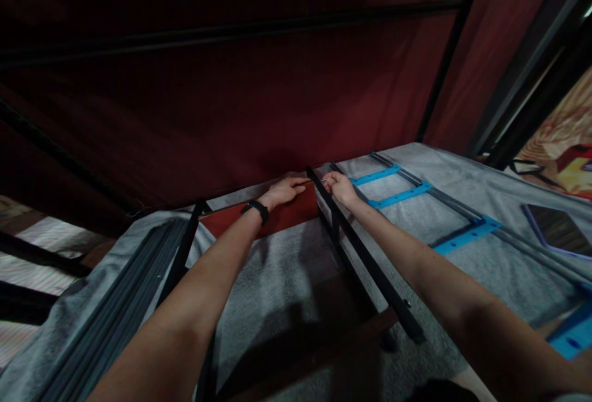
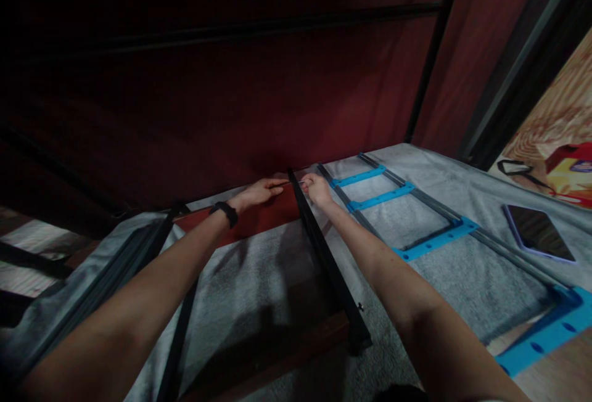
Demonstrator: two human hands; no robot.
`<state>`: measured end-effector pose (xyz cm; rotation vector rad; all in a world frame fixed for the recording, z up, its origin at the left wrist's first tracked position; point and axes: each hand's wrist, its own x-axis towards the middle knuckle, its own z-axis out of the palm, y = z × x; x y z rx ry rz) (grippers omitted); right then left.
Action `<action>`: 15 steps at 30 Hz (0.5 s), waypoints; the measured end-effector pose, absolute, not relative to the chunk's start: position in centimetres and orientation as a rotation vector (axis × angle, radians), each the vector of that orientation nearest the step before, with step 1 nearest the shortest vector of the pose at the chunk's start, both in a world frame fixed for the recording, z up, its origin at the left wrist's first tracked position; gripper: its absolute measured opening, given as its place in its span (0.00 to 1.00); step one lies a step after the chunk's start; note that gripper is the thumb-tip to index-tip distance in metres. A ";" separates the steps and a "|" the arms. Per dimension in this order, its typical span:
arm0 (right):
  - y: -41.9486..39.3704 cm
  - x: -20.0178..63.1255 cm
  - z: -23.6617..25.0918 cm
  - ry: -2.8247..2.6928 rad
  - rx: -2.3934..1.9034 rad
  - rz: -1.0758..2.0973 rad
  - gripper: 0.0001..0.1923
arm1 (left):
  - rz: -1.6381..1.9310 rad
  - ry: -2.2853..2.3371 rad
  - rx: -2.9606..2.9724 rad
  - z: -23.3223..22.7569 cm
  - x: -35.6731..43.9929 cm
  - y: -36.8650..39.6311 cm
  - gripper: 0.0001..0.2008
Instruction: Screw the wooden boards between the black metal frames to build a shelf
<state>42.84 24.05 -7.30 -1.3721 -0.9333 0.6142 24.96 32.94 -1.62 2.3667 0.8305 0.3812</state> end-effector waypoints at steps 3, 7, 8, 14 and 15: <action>24.2 43.2 -7.5 -1.023 -1.410 0.557 0.07 | 0.404 0.815 2.327 -1.6 25.1 32.8 0.19; 24.4 43.0 -7.0 -1.080 -1.424 0.528 0.08 | 0.430 0.771 2.296 -1.7 25.1 32.8 0.18; 24.4 42.9 -6.8 -1.052 -1.411 0.563 0.08 | 0.435 0.761 2.296 -1.8 25.0 32.8 0.18; 24.3 42.4 -6.9 -0.793 -1.306 0.854 0.07 | 0.408 0.679 2.345 -2.0 24.9 33.9 0.19; 24.3 42.4 -7.0 -0.803 -1.291 0.867 0.07 | 0.398 0.666 2.349 -2.0 24.9 34.0 0.19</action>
